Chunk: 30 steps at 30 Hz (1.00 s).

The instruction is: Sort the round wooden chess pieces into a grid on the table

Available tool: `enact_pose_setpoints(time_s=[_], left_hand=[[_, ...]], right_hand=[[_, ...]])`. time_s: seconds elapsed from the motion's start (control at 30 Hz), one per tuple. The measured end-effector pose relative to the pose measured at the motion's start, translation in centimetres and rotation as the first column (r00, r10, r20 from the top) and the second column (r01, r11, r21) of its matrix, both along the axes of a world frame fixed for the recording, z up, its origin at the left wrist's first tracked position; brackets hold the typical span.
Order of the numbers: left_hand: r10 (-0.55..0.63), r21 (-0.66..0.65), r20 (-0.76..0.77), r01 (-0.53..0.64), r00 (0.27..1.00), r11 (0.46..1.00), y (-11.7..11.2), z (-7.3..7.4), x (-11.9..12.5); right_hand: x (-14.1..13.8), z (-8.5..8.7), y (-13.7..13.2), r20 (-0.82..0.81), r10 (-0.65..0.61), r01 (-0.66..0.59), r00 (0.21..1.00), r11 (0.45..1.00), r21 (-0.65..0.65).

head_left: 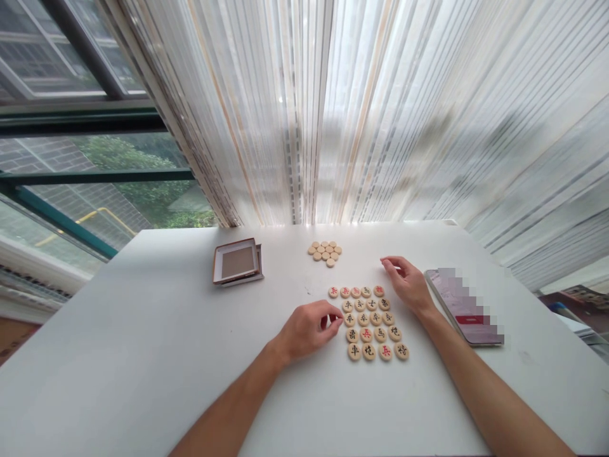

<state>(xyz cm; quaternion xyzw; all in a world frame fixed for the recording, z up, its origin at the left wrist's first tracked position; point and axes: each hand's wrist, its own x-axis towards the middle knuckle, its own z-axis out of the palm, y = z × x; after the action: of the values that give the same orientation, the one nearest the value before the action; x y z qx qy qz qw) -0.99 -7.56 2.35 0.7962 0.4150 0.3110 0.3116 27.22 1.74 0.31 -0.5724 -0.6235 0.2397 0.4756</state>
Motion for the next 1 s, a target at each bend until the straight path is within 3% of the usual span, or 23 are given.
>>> enact_pose_setpoints(time_s=[0.17, 0.33, 0.57, 0.7, 0.87, 1.0], left_hand=[[0.186, 0.098, 0.069, -0.192, 0.98, 0.976, 1.2, -0.2, -0.3], [0.252, 0.178, 0.055, -0.258, 0.966, 0.95, 2.8, 0.5, -0.7], [0.249, 0.32, -0.128, -0.198, 0.96, 0.927, 8.6, 0.5, -1.3], [0.287, 0.366, -0.286, -0.173, 0.914, 0.914, 11.7, 0.5, -0.5], [0.246, 0.454, -0.462, -0.011, 0.852, 0.891, 12.0, 0.7, 0.8], [0.242, 0.465, -0.524, 0.036, 0.817, 0.885, 11.3, 0.7, 0.8]], right_hand=[[-0.5, 0.3, -0.3, -0.018, 0.139, -0.138, 0.99, 0.989, 0.046], [-1.2, 0.9, -1.1, 0.028, 0.274, -0.275, 0.961, 0.959, 0.067], [-1.5, 0.9, -1.6, 0.053, 0.326, -0.328, 0.944, 0.944, 0.039], [-1.5, 0.8, -1.4, 0.055, 0.334, -0.337, 0.941, 0.94, 0.049], [-1.5, 0.9, -1.4, 0.065, 0.33, -0.334, 0.942, 0.941, 0.065], [-1.5, 1.0, -1.5, 0.091, 0.336, -0.343, 0.938, 0.936, 0.078]])
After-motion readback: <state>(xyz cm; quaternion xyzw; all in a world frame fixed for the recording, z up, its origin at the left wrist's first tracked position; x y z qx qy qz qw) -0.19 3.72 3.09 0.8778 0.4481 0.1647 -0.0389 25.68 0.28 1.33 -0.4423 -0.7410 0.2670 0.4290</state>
